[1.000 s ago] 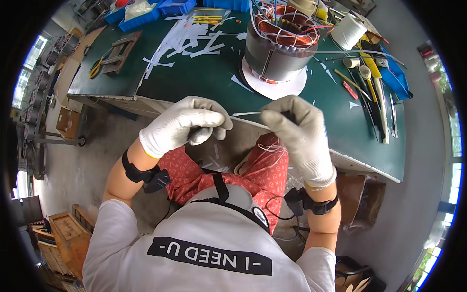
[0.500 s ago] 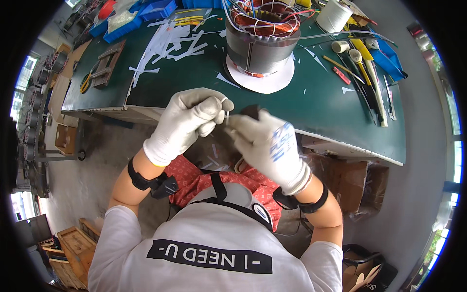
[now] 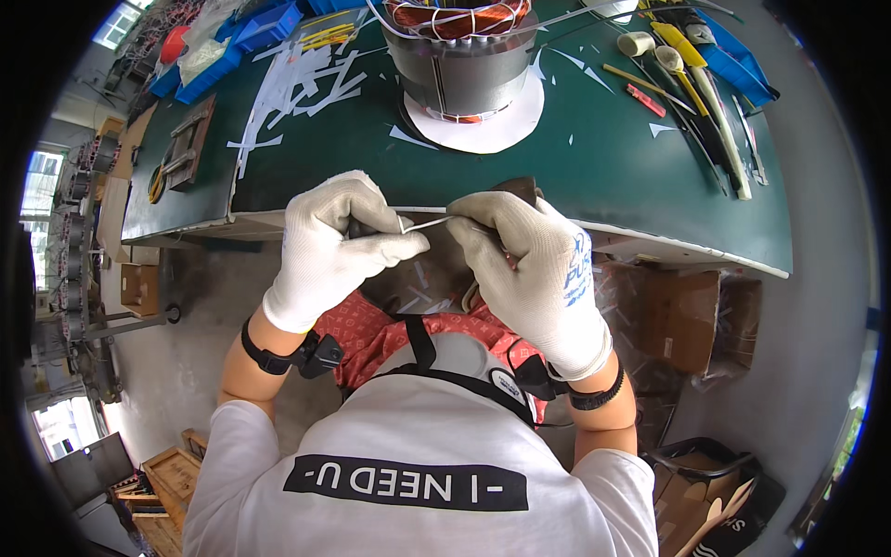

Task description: Assembling and securing wires on motor stators at a workshop workbench using hand tools and zip ties.

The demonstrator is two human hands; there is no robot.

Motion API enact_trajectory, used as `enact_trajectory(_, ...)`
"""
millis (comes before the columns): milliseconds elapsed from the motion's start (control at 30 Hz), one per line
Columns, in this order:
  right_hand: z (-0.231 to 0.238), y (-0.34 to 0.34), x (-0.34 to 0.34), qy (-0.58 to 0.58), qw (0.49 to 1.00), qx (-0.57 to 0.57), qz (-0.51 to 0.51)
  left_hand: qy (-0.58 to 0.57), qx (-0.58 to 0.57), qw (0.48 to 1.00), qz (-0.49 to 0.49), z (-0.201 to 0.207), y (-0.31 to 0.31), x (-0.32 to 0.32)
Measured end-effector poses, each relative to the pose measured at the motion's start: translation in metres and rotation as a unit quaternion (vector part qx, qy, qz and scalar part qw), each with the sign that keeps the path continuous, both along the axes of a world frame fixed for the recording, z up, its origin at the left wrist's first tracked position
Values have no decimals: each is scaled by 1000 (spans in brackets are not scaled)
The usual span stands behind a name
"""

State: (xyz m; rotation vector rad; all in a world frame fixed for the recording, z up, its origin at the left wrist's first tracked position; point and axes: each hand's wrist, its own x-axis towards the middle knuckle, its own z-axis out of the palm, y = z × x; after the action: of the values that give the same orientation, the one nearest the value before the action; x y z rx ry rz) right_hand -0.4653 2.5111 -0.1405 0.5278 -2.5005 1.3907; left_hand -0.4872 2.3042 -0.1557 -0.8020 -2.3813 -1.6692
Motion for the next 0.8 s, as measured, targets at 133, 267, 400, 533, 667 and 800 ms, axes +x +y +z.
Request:
enact_trajectory(133, -2, 5, 6, -16, 1000, -14, 12, -110, 61, 992, -20, 7, 3, 7)
enact_trajectory(267, -2, 12, 12, -38, 998, -17, 37, -69, 126, 989, -47, 6, 10, 11)
enact_trajectory(400, -2, 12, 18, -39, 998, -6, 47, -196, 226, 951, -75, 13, 9, 14)
enact_trajectory(533, -5, 10, 19, -3, 999, -7, 48, -192, 284, 936, -74, 15, 4, 19)
enact_trajectory(667, -5, 10, 24, -29, 998, -7, 62, -124, 262, 956, -41, 18, -5, 15)
enact_trajectory(800, -6, 15, 26, 20, 999, 0, 46, -49, 188, 981, 9, 24, -8, 14)
